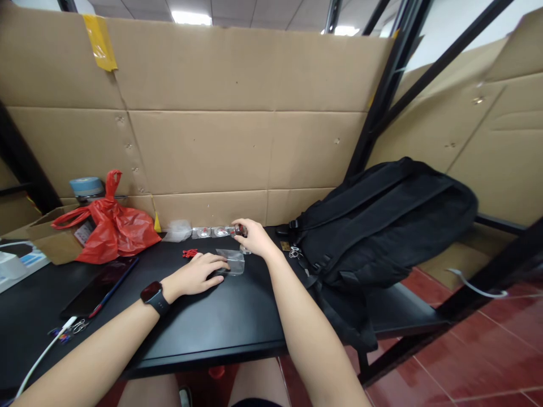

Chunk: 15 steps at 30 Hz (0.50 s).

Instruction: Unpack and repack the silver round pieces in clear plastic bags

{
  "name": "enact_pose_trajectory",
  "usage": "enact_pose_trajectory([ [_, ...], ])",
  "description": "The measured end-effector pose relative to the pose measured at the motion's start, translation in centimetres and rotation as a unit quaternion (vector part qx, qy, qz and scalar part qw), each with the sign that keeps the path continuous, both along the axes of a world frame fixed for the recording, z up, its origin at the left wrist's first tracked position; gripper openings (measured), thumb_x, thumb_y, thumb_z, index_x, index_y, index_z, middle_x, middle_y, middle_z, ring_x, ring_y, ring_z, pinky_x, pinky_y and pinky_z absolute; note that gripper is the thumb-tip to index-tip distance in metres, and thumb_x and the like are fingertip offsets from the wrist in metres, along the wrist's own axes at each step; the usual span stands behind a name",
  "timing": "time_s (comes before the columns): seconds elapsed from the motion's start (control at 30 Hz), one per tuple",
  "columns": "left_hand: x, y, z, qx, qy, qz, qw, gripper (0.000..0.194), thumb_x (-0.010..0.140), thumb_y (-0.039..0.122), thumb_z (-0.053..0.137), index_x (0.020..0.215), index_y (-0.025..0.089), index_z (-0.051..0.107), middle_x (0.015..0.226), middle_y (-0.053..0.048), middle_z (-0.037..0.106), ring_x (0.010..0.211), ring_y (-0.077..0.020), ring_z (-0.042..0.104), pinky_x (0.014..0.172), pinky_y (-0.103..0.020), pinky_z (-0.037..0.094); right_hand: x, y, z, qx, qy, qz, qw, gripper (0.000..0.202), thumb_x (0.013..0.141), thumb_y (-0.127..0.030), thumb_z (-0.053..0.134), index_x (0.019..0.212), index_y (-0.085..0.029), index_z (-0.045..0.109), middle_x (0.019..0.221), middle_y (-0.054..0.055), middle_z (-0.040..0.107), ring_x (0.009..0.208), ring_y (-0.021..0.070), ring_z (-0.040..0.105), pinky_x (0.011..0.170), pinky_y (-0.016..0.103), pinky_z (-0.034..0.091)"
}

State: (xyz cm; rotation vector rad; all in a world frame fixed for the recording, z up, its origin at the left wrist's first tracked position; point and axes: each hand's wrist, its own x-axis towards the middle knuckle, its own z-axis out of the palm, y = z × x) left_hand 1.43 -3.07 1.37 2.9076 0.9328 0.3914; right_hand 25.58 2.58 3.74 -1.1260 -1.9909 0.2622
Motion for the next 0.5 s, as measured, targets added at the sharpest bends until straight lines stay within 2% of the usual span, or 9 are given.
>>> enact_pose_trajectory([
  [0.1,-0.1,-0.1,0.0,0.019,0.016,0.035,0.999,0.037,0.097,0.045,0.047,0.130,0.033,0.057,0.130,-0.007,0.057,0.120,-0.0287,0.047,0.097,-0.044,0.037,-0.2,-0.4,0.4,-0.004,-0.005,-0.006,1.000,0.038,0.076,-0.020,0.070,0.114,-0.022,0.068,0.102,0.005,0.069,0.077,0.0154,0.061,0.078,0.030,0.050],
  [0.23,-0.1,-0.1,0.2,0.035,0.017,0.050,0.998,0.039,0.094,0.049,0.050,0.128,0.033,0.061,0.118,-0.008,0.058,0.117,-0.0299,0.045,0.095,-0.045,0.037,-0.3,-1.3,1.3,-0.045,0.000,0.007,0.999,0.038,0.074,-0.027,0.073,0.111,-0.021,0.066,0.097,0.003,0.069,0.065,0.0116,0.058,0.067,0.026,0.049],
  [0.37,0.1,0.0,0.2,0.040,0.009,0.068,0.997,0.040,0.092,0.052,0.052,0.125,0.034,0.064,0.113,-0.008,0.059,0.113,-0.0301,0.045,0.094,-0.046,0.038,0.0,-2.1,1.9,-0.140,0.021,0.102,0.985,0.043,0.069,-0.040,0.078,0.103,-0.019,0.063,0.094,0.002,0.067,0.057,0.0081,0.054,0.056,0.022,0.044],
  [0.43,0.0,0.0,0.1,0.034,0.008,0.075,0.997,0.040,0.092,0.054,0.052,0.126,0.035,0.064,0.118,-0.008,0.059,0.115,-0.0311,0.045,0.095,-0.048,0.038,0.1,-2.3,2.0,-0.189,0.011,0.144,0.971,0.043,0.068,-0.042,0.079,0.098,-0.018,0.062,0.090,0.001,0.067,0.056,0.0076,0.052,0.055,0.021,0.043],
  [0.5,-0.1,0.0,0.0,0.026,0.012,0.077,0.997,0.040,0.091,0.054,0.053,0.124,0.035,0.064,0.128,-0.008,0.056,0.122,-0.0332,0.042,0.098,-0.052,0.036,0.2,-2.2,1.9,-0.217,-0.019,0.156,0.964,0.041,0.066,-0.042,0.081,0.093,-0.017,0.062,0.086,0.001,0.067,0.058,0.0083,0.052,0.057,0.021,0.043],
])
